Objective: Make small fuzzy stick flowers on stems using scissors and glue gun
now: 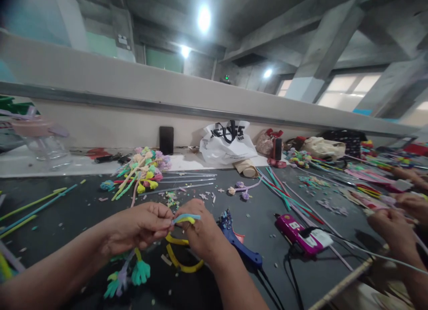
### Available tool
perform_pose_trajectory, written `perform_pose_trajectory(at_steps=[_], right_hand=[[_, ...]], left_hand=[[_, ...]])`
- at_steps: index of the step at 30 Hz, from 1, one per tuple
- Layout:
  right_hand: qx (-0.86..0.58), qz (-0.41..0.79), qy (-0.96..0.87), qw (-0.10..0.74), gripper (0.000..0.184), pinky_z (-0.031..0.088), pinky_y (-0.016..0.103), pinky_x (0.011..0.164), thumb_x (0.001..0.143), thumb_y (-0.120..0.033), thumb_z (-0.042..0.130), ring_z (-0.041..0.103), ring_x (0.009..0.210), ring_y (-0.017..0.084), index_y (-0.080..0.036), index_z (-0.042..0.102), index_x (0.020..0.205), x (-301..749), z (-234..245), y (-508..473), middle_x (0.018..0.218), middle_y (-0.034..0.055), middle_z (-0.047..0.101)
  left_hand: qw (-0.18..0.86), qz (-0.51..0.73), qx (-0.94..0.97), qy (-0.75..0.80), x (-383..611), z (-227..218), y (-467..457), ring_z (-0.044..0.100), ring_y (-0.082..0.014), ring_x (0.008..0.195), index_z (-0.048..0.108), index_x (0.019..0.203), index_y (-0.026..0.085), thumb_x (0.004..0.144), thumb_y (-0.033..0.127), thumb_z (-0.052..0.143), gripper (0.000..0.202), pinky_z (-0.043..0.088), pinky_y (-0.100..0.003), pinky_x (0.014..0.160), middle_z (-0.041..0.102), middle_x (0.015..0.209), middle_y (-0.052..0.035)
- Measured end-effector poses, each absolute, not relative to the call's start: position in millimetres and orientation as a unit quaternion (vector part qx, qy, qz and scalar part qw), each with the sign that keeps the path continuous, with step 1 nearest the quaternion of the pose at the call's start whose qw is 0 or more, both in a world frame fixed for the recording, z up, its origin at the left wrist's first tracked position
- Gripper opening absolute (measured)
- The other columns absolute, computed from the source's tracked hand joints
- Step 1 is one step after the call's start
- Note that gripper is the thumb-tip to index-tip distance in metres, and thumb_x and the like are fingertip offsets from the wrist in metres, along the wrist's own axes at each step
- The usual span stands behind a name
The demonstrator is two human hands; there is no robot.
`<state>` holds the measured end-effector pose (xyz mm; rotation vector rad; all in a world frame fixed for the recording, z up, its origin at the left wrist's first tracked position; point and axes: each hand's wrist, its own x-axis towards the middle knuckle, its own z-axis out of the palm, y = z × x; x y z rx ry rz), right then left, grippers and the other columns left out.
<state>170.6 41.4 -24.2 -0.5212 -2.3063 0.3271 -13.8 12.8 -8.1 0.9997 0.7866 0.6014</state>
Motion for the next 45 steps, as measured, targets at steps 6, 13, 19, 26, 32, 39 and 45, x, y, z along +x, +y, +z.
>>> perform_pose_trajectory(at_steps=[6,13,19,26,32,39,45], right_hand=[[-0.292,0.233,-0.828,0.419,0.010,0.041,0.030,0.074,0.082,-0.019,0.049,0.055,0.081,0.018,-0.021,0.056,0.089,169,-29,43,0.085,0.0041,0.060],[-0.420,0.456,-0.641,0.453,0.014,0.039,0.024,0.057,0.070,-0.031,0.064,0.050,0.060,0.014,-0.017,0.064,0.067,157,-32,41,0.063,0.0001,0.058],[-0.415,0.544,-0.546,0.484,0.014,0.044,0.027,0.065,0.063,-0.028,0.072,0.056,0.066,0.015,-0.016,0.069,0.070,150,-28,33,0.069,0.0018,0.066],[-0.376,0.583,-0.497,0.521,0.016,0.044,0.027,0.065,0.059,-0.027,0.075,0.056,0.062,0.014,-0.016,0.067,0.067,144,-32,30,0.061,-0.0005,0.063],[-0.377,0.582,-0.453,0.561,0.016,0.044,0.027,0.069,0.060,-0.026,0.075,0.057,0.068,0.014,-0.018,0.068,0.071,139,-43,29,0.070,0.0009,0.066],[-0.336,0.605,-0.459,0.557,0.012,0.044,0.026,0.064,0.064,-0.028,0.073,0.055,0.064,0.013,-0.018,0.067,0.069,137,-42,27,0.066,0.0003,0.064],[-0.318,0.580,-0.470,0.584,0.013,0.043,0.023,0.061,0.066,-0.031,0.071,0.053,0.063,0.012,-0.020,0.068,0.071,144,-40,30,0.066,-0.0008,0.063]], left_hand=[[0.729,0.344,0.449,0.385,-12,-4,11,0.014,-0.0010,0.036,0.047,0.059,0.015,0.069,0.041,0.063,0.032,0.004,-0.019,0.037,0.037,0.046,0.0096],[0.636,0.460,0.457,0.418,-1,-12,12,0.024,-0.0023,0.034,0.047,0.064,0.017,0.073,0.039,0.057,0.026,0.017,-0.016,0.035,0.042,0.049,0.0083],[0.470,0.455,0.554,0.514,7,-12,9,0.040,-0.0079,0.043,0.056,0.070,0.015,0.074,0.035,0.054,0.020,0.032,-0.020,0.042,0.048,0.055,0.0050],[0.334,0.419,0.632,0.559,11,-5,2,0.049,-0.0149,0.062,0.060,0.066,0.016,0.076,0.028,0.047,0.020,0.035,-0.024,0.057,0.055,0.061,0.0008],[0.357,0.416,0.614,0.568,12,-5,2,0.043,-0.0125,0.055,0.054,0.058,0.017,0.075,0.030,0.047,0.022,0.030,-0.022,0.052,0.047,0.053,0.0032],[0.530,0.430,0.534,0.500,8,-12,7,0.023,-0.0060,0.038,0.046,0.056,0.017,0.076,0.037,0.049,0.028,0.017,-0.020,0.040,0.033,0.044,0.0084],[0.498,0.428,0.562,0.503,6,-4,4,0.027,-0.0058,0.041,0.050,0.058,0.016,0.075,0.036,0.051,0.026,0.021,-0.019,0.042,0.041,0.048,0.0070]])
